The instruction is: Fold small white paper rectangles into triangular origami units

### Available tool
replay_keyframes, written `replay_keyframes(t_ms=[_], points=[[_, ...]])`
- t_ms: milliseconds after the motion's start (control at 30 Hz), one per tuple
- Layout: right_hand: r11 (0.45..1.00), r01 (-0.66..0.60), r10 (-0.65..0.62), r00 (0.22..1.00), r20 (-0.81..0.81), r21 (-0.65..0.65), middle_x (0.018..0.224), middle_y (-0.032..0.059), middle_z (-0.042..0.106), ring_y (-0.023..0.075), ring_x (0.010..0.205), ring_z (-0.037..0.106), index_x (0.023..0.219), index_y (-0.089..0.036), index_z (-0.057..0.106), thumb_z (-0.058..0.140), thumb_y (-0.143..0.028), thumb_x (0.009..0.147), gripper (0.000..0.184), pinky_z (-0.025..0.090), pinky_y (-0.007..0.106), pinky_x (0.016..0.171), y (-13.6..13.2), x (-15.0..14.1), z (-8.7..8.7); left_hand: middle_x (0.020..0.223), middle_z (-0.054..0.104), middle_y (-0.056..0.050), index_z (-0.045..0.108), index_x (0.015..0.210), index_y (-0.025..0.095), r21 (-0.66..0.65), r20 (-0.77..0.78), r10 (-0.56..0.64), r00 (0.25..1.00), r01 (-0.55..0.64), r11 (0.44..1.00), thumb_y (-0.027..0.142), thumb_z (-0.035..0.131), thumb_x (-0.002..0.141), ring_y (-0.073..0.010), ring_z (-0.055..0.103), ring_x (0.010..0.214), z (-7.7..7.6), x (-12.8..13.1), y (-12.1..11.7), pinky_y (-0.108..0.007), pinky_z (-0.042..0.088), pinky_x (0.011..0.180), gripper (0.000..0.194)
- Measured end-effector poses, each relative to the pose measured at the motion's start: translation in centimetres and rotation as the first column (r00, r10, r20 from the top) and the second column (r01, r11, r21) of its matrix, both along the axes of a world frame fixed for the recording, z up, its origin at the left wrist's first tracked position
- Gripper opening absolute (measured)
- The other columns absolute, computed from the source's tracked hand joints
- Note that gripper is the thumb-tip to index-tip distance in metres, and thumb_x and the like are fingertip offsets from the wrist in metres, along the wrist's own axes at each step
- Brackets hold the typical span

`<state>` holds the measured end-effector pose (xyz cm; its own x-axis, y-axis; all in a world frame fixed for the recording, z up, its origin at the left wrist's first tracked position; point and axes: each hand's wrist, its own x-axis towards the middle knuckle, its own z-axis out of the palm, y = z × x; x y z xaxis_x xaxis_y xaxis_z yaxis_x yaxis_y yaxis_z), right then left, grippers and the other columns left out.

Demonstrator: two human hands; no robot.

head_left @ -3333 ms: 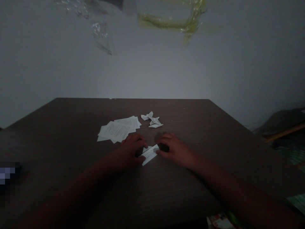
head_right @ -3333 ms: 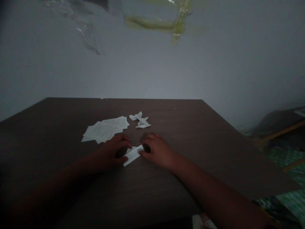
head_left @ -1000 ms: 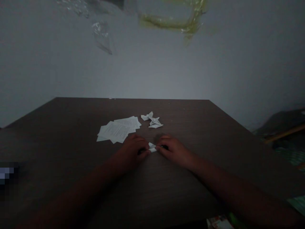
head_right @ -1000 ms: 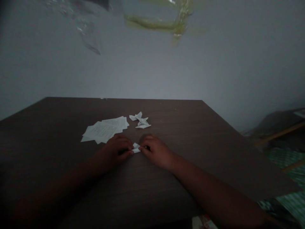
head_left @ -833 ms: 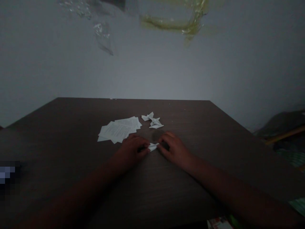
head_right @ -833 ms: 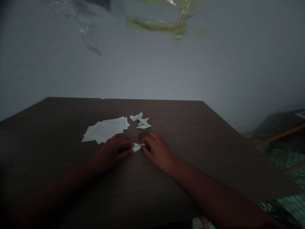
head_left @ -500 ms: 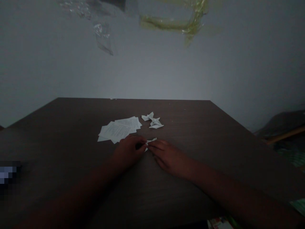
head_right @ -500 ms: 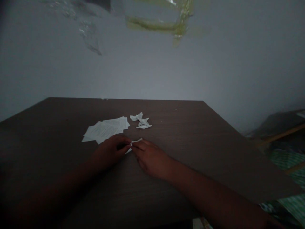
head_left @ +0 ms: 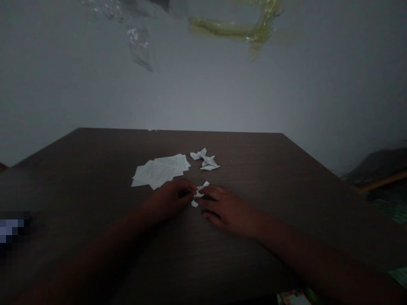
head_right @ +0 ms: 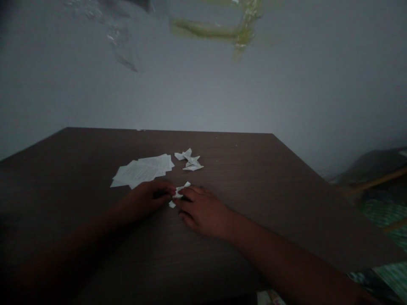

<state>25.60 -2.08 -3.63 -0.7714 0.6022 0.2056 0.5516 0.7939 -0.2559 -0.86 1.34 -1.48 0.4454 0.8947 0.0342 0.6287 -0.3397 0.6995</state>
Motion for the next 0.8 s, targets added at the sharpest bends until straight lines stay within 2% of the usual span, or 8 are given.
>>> replay_keyframes(t_ms=[433, 633, 800], points=[[0.999, -0.022, 0.022, 1.000, -0.014, -0.031, 0.166, 0.0199, 0.066, 0.0386, 0.156, 0.062, 0.160, -0.021, 0.072, 0.065, -0.029, 0.117, 0.043, 0.054, 0.064, 0.128, 0.05, 0.36, 0.34, 0.118, 0.089, -0.008, 0.086, 0.110, 0.028, 0.069, -0.044, -0.026, 0.999, 0.029, 0.997, 0.032, 0.071, 0.092, -0.0339, 0.082, 0.114, -0.48, -0.22, 0.06, -0.052, 0.066, 0.110, 0.024], [0.999, -0.028, 0.027, 1.000, -0.011, -0.022, 0.166, 0.0176, 0.067, 0.0358, 0.156, 0.062, 0.156, -0.023, 0.075, 0.068, -0.026, 0.116, 0.041, 0.053, 0.059, 0.130, 0.07, 0.49, 0.48, 0.121, 0.089, -0.008, 0.085, 0.111, 0.027, 0.073, -0.048, -0.024, 0.999, 0.028, 0.997, 0.030, 0.073, 0.092, -0.0346, 0.082, 0.117, -0.57, -0.11, 0.04, -0.055, 0.065, 0.111, 0.023], [0.999, -0.035, 0.035, 0.999, -0.003, -0.012, 0.167, 0.0158, 0.067, 0.0365, 0.155, 0.063, 0.156, -0.025, 0.076, 0.066, -0.029, 0.117, 0.040, 0.056, 0.059, 0.126, 0.02, 0.54, 0.48, 0.115, 0.088, -0.008, 0.085, 0.108, 0.027, 0.079, -0.052, -0.015, 0.999, 0.019, 0.997, 0.030, 0.073, 0.091, -0.0347, 0.083, 0.113, -0.74, -0.08, 0.03, -0.055, 0.066, 0.109, 0.021]])
